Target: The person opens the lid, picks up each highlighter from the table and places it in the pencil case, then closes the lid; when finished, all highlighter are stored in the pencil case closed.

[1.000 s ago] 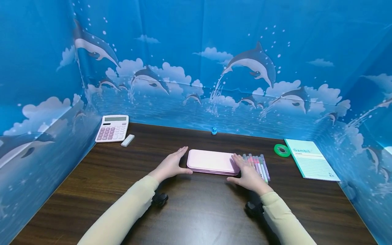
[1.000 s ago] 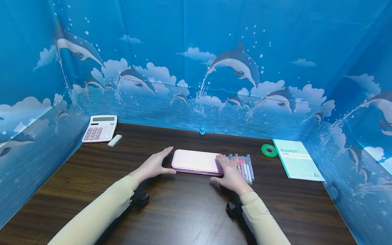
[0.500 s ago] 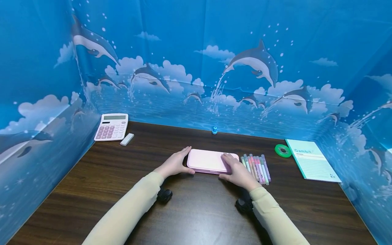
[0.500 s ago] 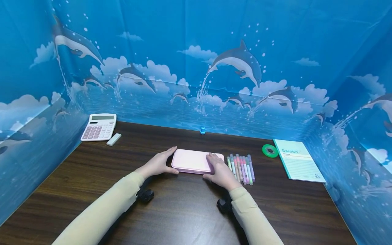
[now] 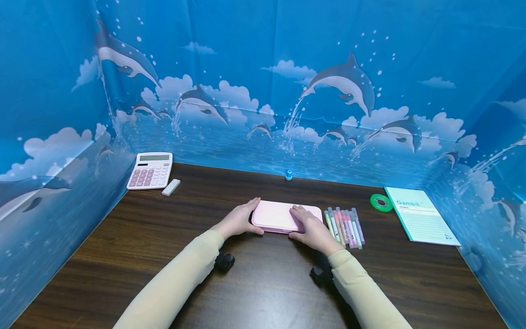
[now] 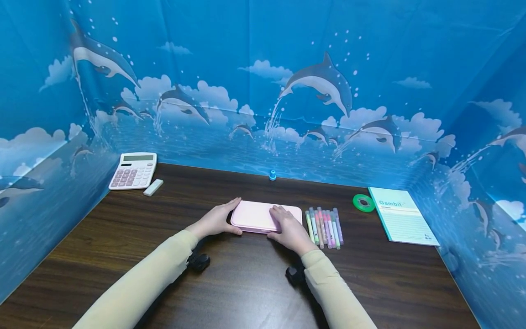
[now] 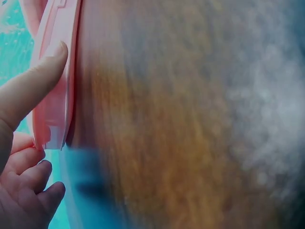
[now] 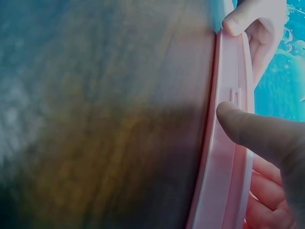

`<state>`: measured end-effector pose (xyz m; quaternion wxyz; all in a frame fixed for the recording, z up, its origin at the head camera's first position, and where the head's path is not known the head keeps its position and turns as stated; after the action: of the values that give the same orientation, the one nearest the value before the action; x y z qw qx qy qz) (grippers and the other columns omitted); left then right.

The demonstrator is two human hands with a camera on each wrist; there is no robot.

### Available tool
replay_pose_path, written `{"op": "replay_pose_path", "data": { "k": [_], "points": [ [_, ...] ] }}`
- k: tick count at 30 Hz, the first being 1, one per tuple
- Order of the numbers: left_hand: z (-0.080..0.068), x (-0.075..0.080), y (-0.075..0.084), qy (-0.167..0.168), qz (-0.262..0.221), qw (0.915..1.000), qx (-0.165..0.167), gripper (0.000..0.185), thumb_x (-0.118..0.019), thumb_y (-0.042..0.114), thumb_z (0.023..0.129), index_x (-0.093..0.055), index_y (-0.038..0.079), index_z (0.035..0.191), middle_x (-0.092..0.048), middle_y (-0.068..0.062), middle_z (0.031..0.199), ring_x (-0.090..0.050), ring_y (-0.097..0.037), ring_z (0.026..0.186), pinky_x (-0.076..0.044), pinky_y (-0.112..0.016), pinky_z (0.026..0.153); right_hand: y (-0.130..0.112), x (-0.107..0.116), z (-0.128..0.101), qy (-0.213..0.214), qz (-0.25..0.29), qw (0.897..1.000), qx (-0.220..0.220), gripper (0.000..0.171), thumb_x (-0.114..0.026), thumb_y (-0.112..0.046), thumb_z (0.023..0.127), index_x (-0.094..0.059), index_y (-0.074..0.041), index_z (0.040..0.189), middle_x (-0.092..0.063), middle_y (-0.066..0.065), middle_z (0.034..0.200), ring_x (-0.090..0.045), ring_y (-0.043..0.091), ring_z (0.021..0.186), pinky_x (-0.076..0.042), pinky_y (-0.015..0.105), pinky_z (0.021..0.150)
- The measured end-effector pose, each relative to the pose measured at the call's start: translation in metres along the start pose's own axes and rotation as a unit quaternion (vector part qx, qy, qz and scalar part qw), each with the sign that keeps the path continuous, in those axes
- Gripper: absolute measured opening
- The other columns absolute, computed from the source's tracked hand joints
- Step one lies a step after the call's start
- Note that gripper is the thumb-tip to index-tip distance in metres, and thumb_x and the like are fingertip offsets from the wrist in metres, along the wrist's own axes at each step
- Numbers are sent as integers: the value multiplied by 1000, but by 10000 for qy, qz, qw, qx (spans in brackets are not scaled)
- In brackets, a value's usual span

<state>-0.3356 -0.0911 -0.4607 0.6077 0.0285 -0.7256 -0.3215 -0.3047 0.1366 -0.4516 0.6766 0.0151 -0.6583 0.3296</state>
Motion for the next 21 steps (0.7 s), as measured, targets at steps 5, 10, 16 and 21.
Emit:
{"op": "replay_pose_path", "data": {
  "k": [5,10,16,21],
  "points": [
    [-2,-1,2,8,67,10000,62,103,-81,42,72,-25,5,150,-27,-12,155,-29,-26,141,-27,-40,112,-2,-1,-1,27,-61,10000,-68,71,-78,-28,79,-49,-3,138,-45,14,144,-35,30,137,-27,45,111],
    [-5,-1,2,-16,55,9999,109,102,-81,41,72,-26,6,150,-28,-12,154,-30,-27,140,-28,-41,112,-5,-3,-2,26,-251,9996,-126,71,-79,-30,78,-50,-4,137,-47,13,143,-37,28,136,-29,43,110],
    [-7,-1,1,55,41,9999,117,101,-82,40,71,-28,6,150,-31,-11,153,-33,-26,139,-29,-40,111,-9,-3,-2,199,-448,9988,-44,68,-80,-31,76,-55,-3,133,-51,14,138,-43,28,133,-33,42,108],
    [-7,-1,2,93,45,9999,129,101,-83,39,70,-29,5,149,-34,-11,151,-36,-26,137,-31,-39,110,-13,-2,-1,289,-696,9972,-12,68,-81,-33,74,-58,-1,129,-55,16,134,-47,29,129,-36,42,106]
  ]
}}
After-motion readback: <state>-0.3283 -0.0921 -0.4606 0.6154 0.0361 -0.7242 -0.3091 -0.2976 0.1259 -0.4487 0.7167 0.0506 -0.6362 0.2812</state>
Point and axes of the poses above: each hand's wrist, its own z-axis towards the middle knuckle, its own x-axis out of the back of the hand, y = z × x, the point moved 3 cm from there along z, towards the middle knuckle
